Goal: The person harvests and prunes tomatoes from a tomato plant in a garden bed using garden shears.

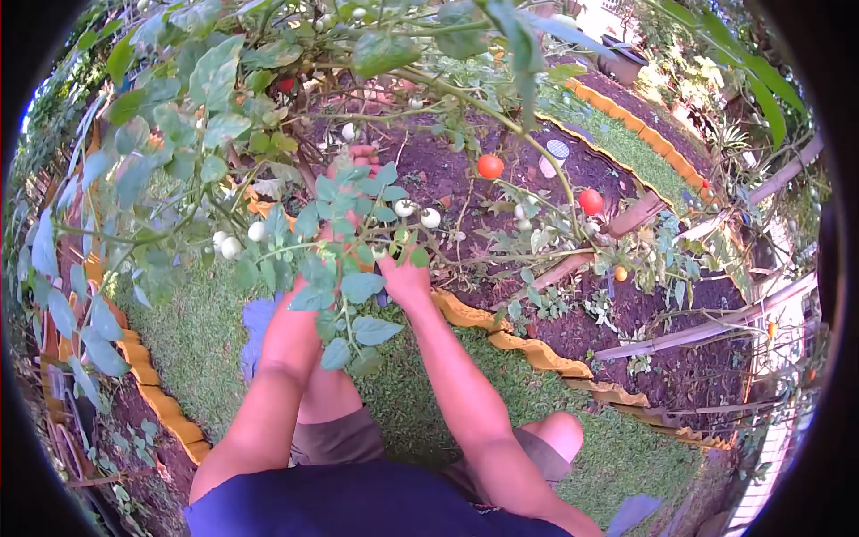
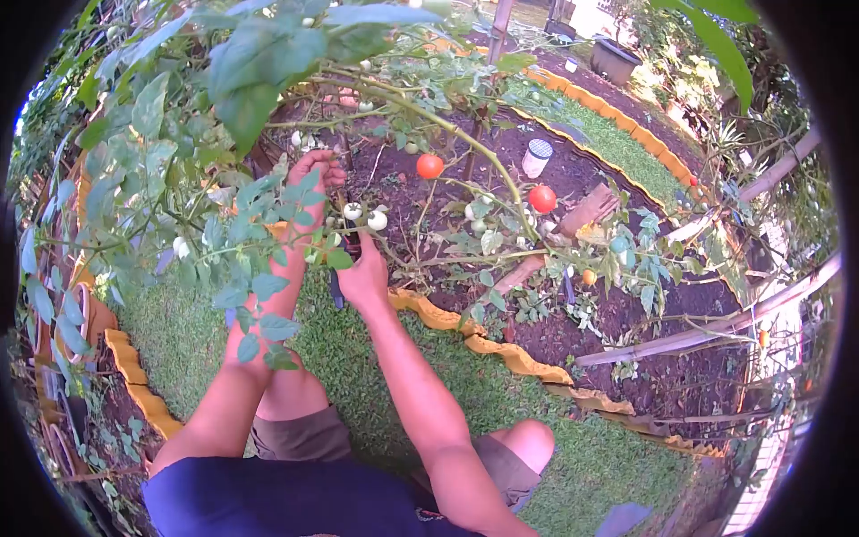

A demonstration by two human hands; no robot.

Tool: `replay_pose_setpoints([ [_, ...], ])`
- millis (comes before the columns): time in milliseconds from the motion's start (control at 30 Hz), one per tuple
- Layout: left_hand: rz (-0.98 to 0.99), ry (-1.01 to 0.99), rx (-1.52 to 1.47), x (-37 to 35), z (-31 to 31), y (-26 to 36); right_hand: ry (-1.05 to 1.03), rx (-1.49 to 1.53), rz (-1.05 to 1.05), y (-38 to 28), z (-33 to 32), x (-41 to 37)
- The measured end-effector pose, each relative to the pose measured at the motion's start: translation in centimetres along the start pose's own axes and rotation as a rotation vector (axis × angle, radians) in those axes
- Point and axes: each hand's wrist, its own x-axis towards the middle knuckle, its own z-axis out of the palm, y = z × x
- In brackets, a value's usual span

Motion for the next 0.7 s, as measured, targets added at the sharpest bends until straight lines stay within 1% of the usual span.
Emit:
replay_pose_setpoints([
  [33, 0.009, 0.042, 0.066, -0.4, 0.4, -0.8, -0.035, 0.065, 0.061, 1.5, 0.5, -0.3],
  [67, 0.017, 0.013, 0.094, -1.0, 2.0, 0.4, -0.062, 0.132, 0.121, 2.4, 0.5, -0.8],
  [100, 0.025, -0.02, 0.124, -1.1, 2.9, 1.0, -0.077, 0.111, 0.073, 2.7, 0.3, -1.6],
  [167, 0.013, -0.11, 0.157, -1.0, 4.6, 2.2, -0.243, 0.079, 0.212, -0.5, -2.2, -3.6],
  [200, 0.066, -0.152, 0.139, -0.9, 5.5, 2.4, -0.325, 0.067, 0.286, -1.7, -3.2, -4.7],
  [233, 0.12, -0.194, 0.119, -0.8, 6.5, 2.5, -0.324, 0.162, 0.295, -1.6, -3.5, -5.8],
  [333, 0.176, -0.263, 0.068, -0.5, 9.3, 2.6, -0.335, 0.166, 0.238, -0.8, -4.6, -8.1],
  [467, 0.231, -0.295, 0.089, 0.5, 10.5, 1.9, -0.459, 0.04, 0.279, -1.3, -7.0, -9.6],
  [500, 0.099, -0.242, 0.206, 0.8, 10.1, 1.7, -0.482, 0.03, 0.266, -1.6, -7.6, -9.9],
  [567, 0.141, -0.228, 0.128, 0.7, 9.9, 1.0, -0.528, 0.013, 0.24, -2.3, -8.6, -10.4],
  [600, 0.163, -0.221, 0.091, 0.7, 9.6, 0.4, -0.578, 0.005, 0.277, -2.8, -9.2, -10.5],
  [667, 0.138, -0.219, 0.144, 0.7, 8.5, -0.4, -0.678, -0.006, 0.352, -3.8, -10.2, -10.5],
  [700, 0.112, -0.196, 0.183, 0.3, 8.3, -0.2, -0.69, 0.011, 0.305, -4.0, -10.6, -10.8],
])
